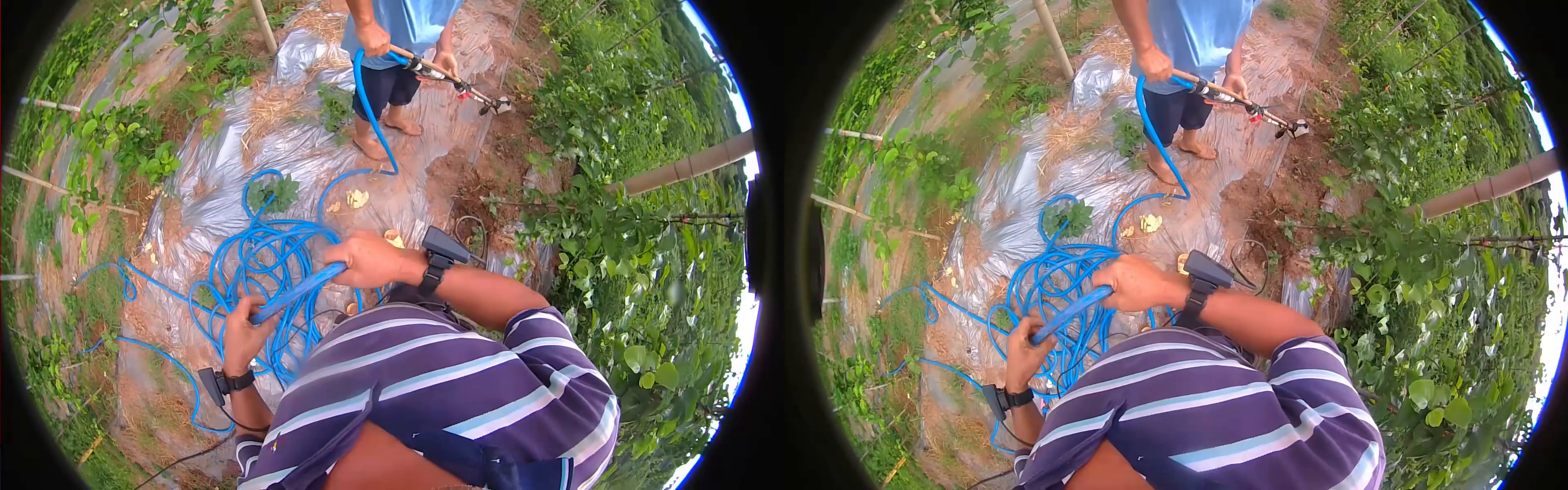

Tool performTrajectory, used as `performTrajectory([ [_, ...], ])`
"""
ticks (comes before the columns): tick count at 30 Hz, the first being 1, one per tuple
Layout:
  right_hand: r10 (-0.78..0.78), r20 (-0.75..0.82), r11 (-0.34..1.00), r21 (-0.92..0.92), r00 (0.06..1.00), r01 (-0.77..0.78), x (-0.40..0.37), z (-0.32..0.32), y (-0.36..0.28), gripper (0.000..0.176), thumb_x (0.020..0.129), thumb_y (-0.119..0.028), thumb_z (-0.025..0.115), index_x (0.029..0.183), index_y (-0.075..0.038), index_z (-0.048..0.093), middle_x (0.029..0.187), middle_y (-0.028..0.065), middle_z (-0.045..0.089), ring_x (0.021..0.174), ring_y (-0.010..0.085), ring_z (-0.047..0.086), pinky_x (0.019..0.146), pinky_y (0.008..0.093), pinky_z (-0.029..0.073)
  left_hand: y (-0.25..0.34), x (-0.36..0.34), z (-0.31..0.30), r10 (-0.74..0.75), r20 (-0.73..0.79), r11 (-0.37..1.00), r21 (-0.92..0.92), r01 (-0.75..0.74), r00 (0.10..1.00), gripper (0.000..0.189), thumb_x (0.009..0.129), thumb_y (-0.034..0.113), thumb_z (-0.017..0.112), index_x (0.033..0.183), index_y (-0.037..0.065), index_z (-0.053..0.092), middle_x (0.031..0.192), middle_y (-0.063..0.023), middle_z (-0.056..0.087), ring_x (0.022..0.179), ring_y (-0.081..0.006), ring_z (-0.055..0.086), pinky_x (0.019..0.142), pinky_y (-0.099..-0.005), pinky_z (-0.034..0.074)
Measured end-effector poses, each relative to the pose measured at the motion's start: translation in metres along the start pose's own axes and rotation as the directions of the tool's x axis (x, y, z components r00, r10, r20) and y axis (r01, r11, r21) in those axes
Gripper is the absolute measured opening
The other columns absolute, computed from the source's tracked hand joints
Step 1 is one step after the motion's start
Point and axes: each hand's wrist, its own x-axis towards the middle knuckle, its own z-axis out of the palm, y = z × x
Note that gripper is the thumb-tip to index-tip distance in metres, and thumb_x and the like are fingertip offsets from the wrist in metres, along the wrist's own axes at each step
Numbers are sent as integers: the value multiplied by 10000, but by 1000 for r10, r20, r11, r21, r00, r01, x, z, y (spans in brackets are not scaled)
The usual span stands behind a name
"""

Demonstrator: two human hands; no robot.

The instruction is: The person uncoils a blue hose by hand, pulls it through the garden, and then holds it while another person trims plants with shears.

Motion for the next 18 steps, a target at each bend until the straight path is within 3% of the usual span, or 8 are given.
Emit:
performTrajectory([
  [4,-47,44,986,-158,998,54,8,35,-18,151,791,-208,710,827,-92,619,693,149,631,687,398,641,579,500,464,31,2,59,10,135,976,-219,20,991,183,810,106,790,902,21,657,712,10,577,677,-48,510,569,-263,411],
  [7,-53,-1,996,-77,999,53,5,47,4,145,798,-202,701,859,-94,626,693,141,629,684,403,637,581,497,465,48,11,50,-55,102,985,-158,71,993,171,821,121,788,840,13,658,669,24,554,624,-41,475,528,-250,390],
  [9,4,-25,989,147,1000,-1,-1,63,40,149,808,-210,692,871,-88,634,719,138,641,713,392,645,619,499,478,64,10,37,-55,101,986,-151,70,993,167,821,116,786,816,12,656,632,35,533,589,-38,452,503,-248,373],
  [10,4,-31,990,144,1000,1,-6,72,59,149,808,-210,692,871,-88,634,719,138,641,713,392,645,619,499,478,73,8,28,-33,79,990,-134,43,996,170,820,115,786,813,10,653,637,36,533,591,-35,450,506,-245,370],
  [13,163,-71,985,68,984,-158,-34,107,124,199,839,-307,690,896,-117,684,785,155,683,780,395,667,672,515,492,81,-4,0,-38,63,992,-122,45,997,177,827,118,788,817,10,648,650,45,535,601,-27,446,513,-235,360],
  [16,390,-35,915,-98,920,-392,-69,113,179,237,844,-352,695,909,-126,722,820,156,709,806,389,683,700,498,511,82,-15,-21,-27,-146,978,-209,-4,989,152,849,117,777,841,30,652,669,59,533,617,-23,434,525,-228,343],
  [18,533,-98,844,-2,840,-536,-89,105,196,282,853,-373,702,950,-111,730,812,172,715,756,344,699,676,457,524,73,-17,-26,-36,-161,988,-157,11,986,144,851,109,772,842,30,652,670,62,527,619,-22,428,529,-226,338],
])
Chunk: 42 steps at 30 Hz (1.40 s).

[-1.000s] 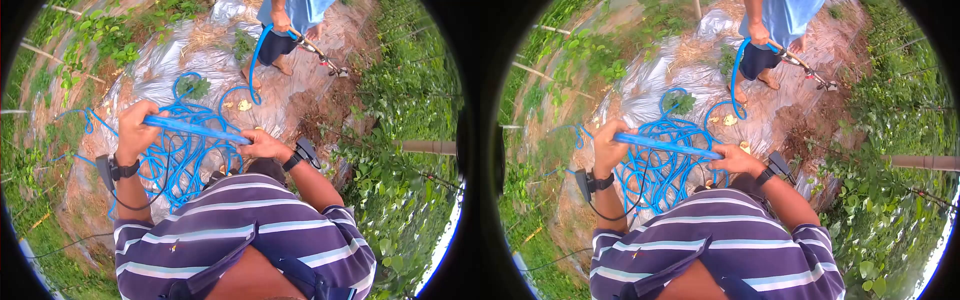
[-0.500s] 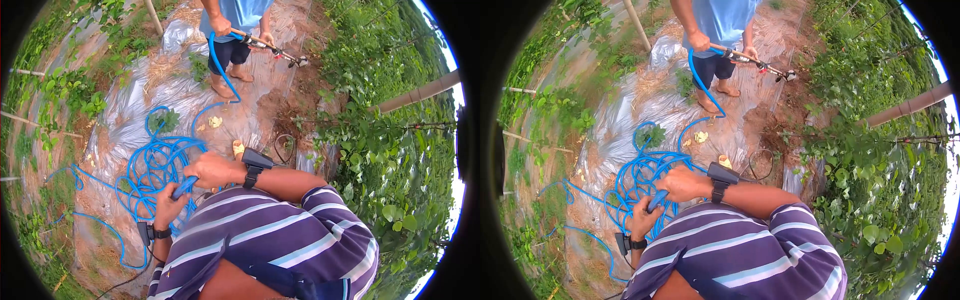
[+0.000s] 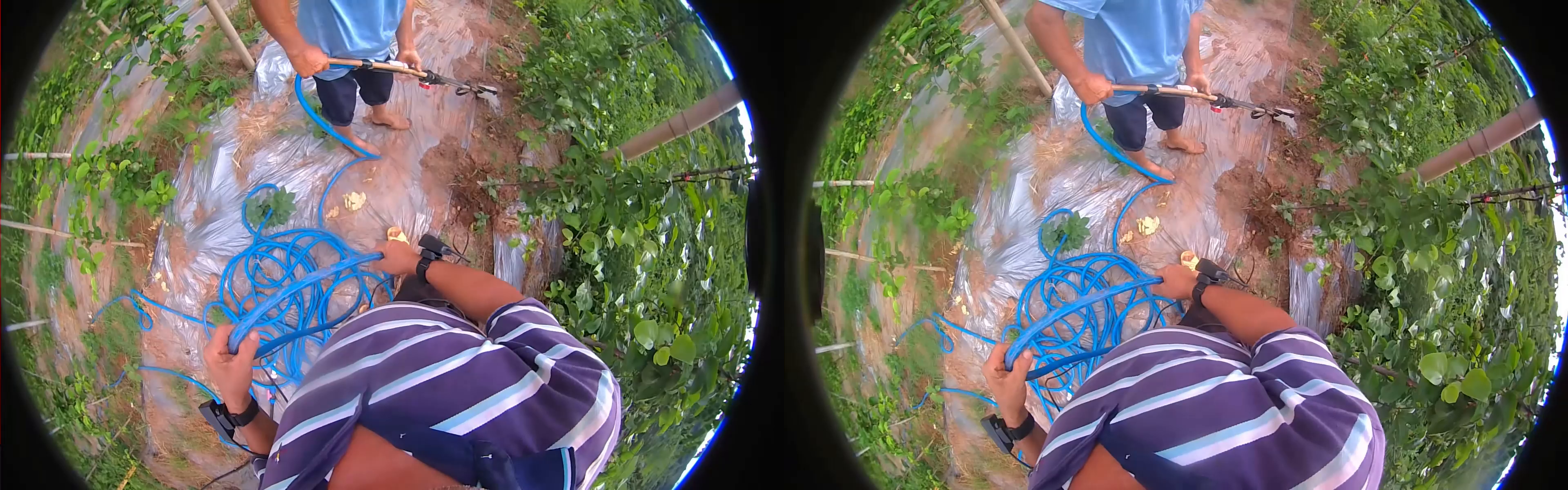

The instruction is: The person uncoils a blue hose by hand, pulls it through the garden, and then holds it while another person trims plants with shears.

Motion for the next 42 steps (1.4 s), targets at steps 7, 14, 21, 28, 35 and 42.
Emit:
performTrajectory([
  [7,195,-207,854,517,959,-62,-2,-26,-10,266,920,-310,694,972,-55,749,662,53,646,597,124,603,576,330,496,-46,-5,46,-160,98,987,15,160,982,115,868,102,751,834,37,662,692,75,520,639,-16,413,537,-228,331],
  [14,213,-262,752,659,941,13,-13,-81,-89,200,961,-249,684,953,-62,756,657,-62,558,575,36,476,502,262,399,-59,2,68,-127,89,982,-128,138,988,139,887,137,750,846,31,669,724,73,548,665,-16,431,558,-231,353],
  [21,246,-229,740,672,942,-31,-21,-78,-110,222,960,-248,681,849,-58,705,674,-54,571,637,44,491,566,266,413,-86,-2,66,-223,75,954,-189,233,972,150,899,164,750,895,27,688,726,75,547,674,-18,445,569,-226,360],
  [28,329,-183,665,741,926,-90,-20,-55,-90,284,962,-167,674,701,-98,587,681,3,606,639,90,557,588,275,433,-76,-12,63,-170,85,958,-218,185,982,179,901,186,752,913,15,699,720,42,575,664,-32,466,560,-245,386],
  [35,247,-180,706,706,952,-50,-17,-62,-117,300,968,-159,667,696,-96,558,660,11,593,644,116,584,636,290,456,-65,-19,49,-124,66,960,-246,137,990,249,903,234,766,924,-5,703,699,12,581,655,-43,493,548,-273,406],
  [42,263,-224,763,644,938,-60,-15,-55,-101,312,955,-140,677,679,-98,537,633,18,586,600,125,582,624,295,477,-93,-23,54,-21,-18,974,-226,16,1000,250,895,260,751,957,21,708,678,-73,606,588,-109,521,536,-334,411],
])
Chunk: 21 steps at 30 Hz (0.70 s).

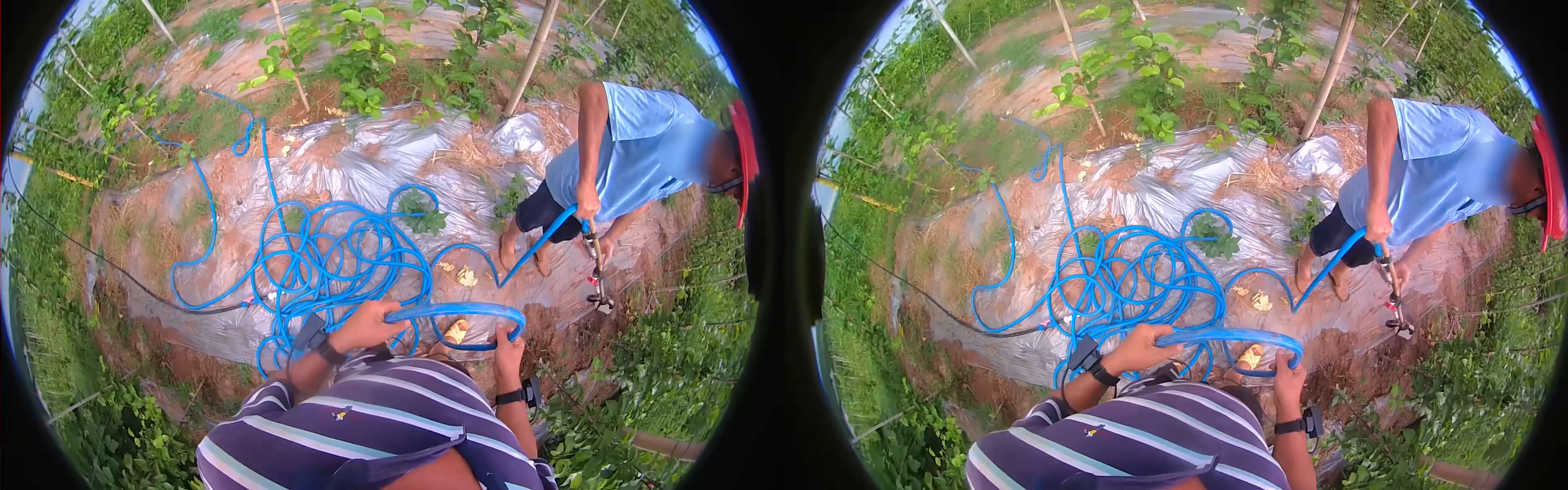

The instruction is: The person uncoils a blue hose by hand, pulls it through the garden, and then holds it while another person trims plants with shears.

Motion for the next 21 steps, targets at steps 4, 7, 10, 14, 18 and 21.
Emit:
performTrajectory([
  [4,22,1,999,31,1000,-22,-6,4,-2,306,953,-145,680,681,-95,549,637,17,589,608,124,586,629,295,477,3,0,-6,-74,58,993,91,69,996,232,906,239,750,992,25,718,743,-30,634,705,-77,536,611,-289,438],
  [7,49,-20,999,9,999,-49,-6,4,3,286,955,-156,680,697,-84,578,643,20,597,623,125,594,639,299,479,4,0,-3,-67,52,991,117,60,996,245,902,244,752,979,15,715,745,-50,635,702,-85,540,608,-296,440],
  [10,81,18,997,-3,997,-81,-4,4,8,267,959,-183,681,723,-74,622,664,32,624,636,123,587,644,300,464,4,-1,2,-36,-6,999,10,36,999,264,896,251,744,953,-3,698,668,-71,599,593,-104,546,549,-328,432],
  [14,117,36,993,-9,992,-117,-7,2,5,273,951,-206,696,723,-77,618,677,40,641,642,124,583,628,296,446,12,-2,3,-101,52,991,96,96,994,236,908,234,736,922,2,692,624,-35,568,594,-87,540,531,-299,416],
  [18,113,33,994,-10,993,-113,-10,-2,8,272,947,-205,700,722,-79,611,677,44,642,642,125,586,631,295,448,21,-3,4,-225,113,974,-7,227,968,271,918,269,727,928,1,692,633,-20,560,608,-99,531,562,-317,436],
  [21,127,12,992,27,992,-127,-14,0,5,263,947,-208,699,735,-76,617,678,45,643,640,127,588,631,296,450,26,-2,4,-165,114,986,46,161,980,264,916,259,730,944,-1,698,668,-21,581,647,-84,529,576,-301,442],
])
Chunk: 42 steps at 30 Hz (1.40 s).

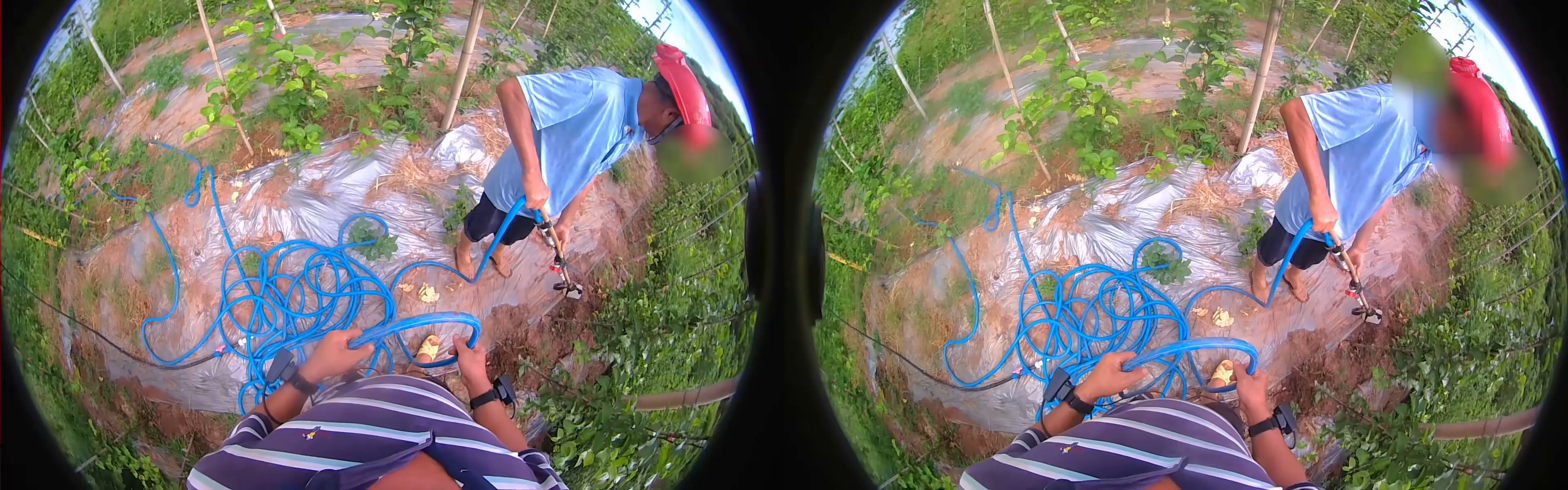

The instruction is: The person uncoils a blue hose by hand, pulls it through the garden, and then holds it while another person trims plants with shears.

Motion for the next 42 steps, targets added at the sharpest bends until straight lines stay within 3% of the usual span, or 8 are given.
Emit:
performTrajectory([
  [15,-35,-28,999,-19,999,35,1,-11,6,236,942,-229,686,792,-47,667,660,-43,550,621,60,476,553,278,397,-2,11,18,-31,53,999,-5,32,998,178,885,190,743,890,20,690,696,54,551,659,-39,446,566,-262,378],
  [27,28,-79,996,83,996,-21,5,-14,16,237,936,-211,703,757,-61,664,674,-20,588,620,69,512,555,280,411,-7,19,18,-68,86,997,30,66,994,179,900,193,732,904,19,691,699,37,555,676,-47,469,596,-254,413],
  [29,9,-80,998,62,997,-4,2,-12,9,242,949,-205,694,745,-86,641,680,-1,611,635,107,587,604,282,460,-8,16,22,48,38,999,-1,-48,998,209,904,207,733,976,12,709,727,14,598,704,-62,510,630,-267,452],
  [32,24,-65,996,90,998,-18,10,-13,19,266,957,-191,687,727,-78,614,677,10,601,650,121,590,632,297,465,12,8,16,-112,-9,993,-28,112,994,214,909,243,746,938,34,711,732,1,627,695,-63,525,613,-279,442],
  [34,15,-14,998,63,1000,-14,6,-11,13,269,975,-178,661,732,-84,594,677,6,577,665,121,573,661,306,474,2,9,17,46,7,999,3,-46,999,239,877,240,739,980,26,716,776,-74,667,737,-174,626,677,-339,487],
  [37,27,12,994,101,1000,-28,8,-7,15,251,980,-174,656,756,-86,585,692,4,567,661,122,564,672,310,483,-23,11,18,38,30,998,46,-39,999,260,869,280,731,917,27,696,753,-142,635,717,-260,619,651,-386,461],
  [40,7,-9,991,132,1000,-5,10,-6,17,272,966,-164,679,722,-108,571,665,-8,573,620,90,540,610,278,460,-27,10,19,125,-3,990,66,-124,992,204,917,238,728,959,38,715,696,-32,592,646,-90,497,575,-315,412],
  [42,40,-42,993,114,998,-35,10,-5,16,287,965,-165,681,710,-103,566,663,-5,575,612,98,548,607,286,468,-27,8,15,115,-5,992,49,-115,993,203,919,236,728,969,40,714,706,-32,590,655,-88,498,582,-319,412],
])
